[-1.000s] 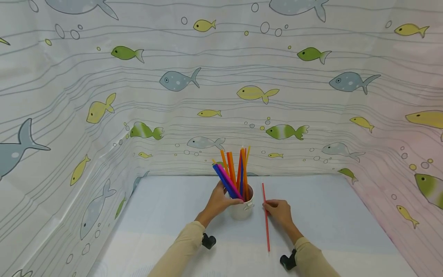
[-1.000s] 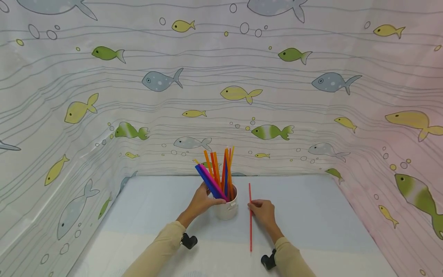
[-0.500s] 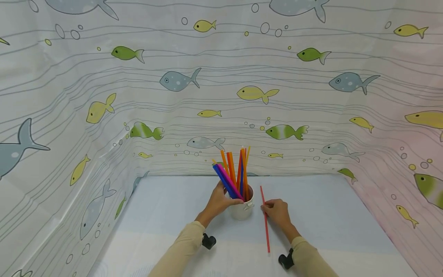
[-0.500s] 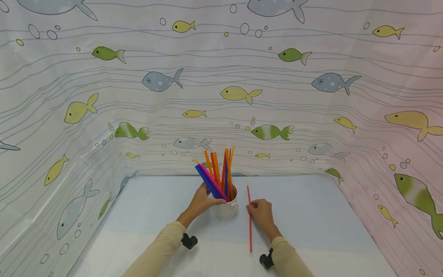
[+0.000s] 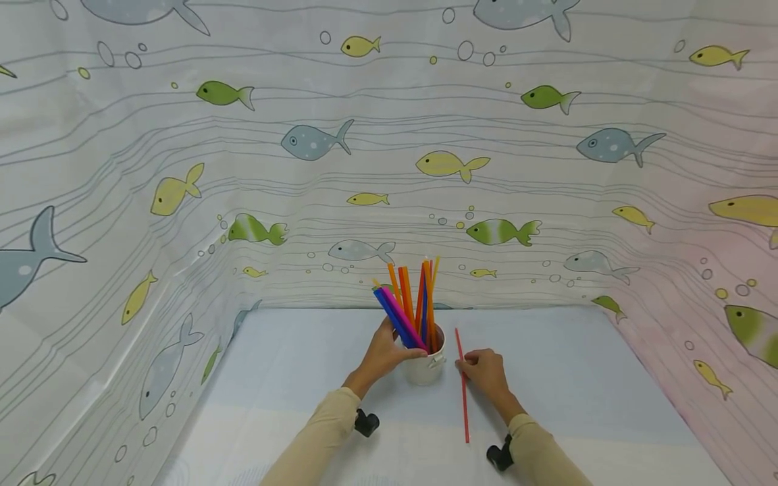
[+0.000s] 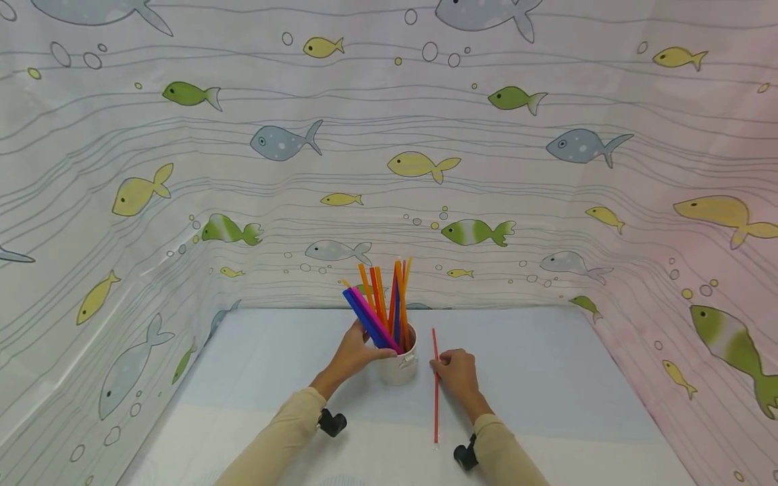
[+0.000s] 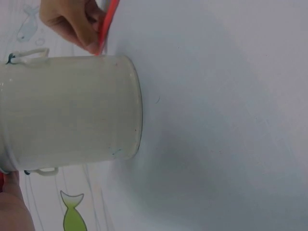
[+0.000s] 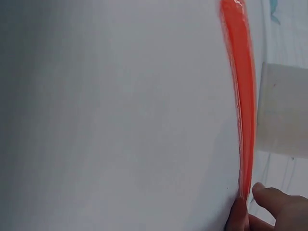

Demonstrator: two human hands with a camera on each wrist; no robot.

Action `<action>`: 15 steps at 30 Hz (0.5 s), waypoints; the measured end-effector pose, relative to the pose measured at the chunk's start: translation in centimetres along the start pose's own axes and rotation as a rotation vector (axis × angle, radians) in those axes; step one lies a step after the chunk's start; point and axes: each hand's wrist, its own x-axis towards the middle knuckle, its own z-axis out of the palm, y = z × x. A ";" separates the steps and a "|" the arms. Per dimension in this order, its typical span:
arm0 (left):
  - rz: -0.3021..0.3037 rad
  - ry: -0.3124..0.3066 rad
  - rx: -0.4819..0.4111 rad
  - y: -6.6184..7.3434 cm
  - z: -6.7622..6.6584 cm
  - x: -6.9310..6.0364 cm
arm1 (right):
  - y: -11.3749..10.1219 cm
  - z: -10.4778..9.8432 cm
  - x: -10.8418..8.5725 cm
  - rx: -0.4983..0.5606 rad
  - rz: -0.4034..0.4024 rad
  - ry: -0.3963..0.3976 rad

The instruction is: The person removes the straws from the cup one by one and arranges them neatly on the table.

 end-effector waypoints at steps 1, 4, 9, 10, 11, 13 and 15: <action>-0.001 -0.001 0.001 0.0 0.0 0.0 | -0.1 -0.1 0.0 0.007 0.002 -0.004; -0.014 -0.003 0.006 0.0 0.0 0.0 | -0.5 -0.6 0.3 0.018 0.002 -0.004; -0.009 -0.008 0.002 1.9 -0.3 -0.5 | -2.8 -2.5 2.1 0.061 -0.052 0.044; -0.008 -0.012 0.002 2.4 -0.4 -0.6 | -3.5 -3.0 2.6 0.071 -0.081 0.061; -0.009 -0.016 0.002 2.9 -0.5 -0.7 | -4.3 -3.5 3.1 0.080 -0.109 0.080; -0.001 -0.024 0.009 3.7 -0.8 -1.0 | -6.0 -4.5 4.1 0.096 -0.169 0.117; 0.003 -0.025 0.020 3.8 -0.8 -1.0 | -7.6 -5.2 4.9 0.116 -0.218 0.143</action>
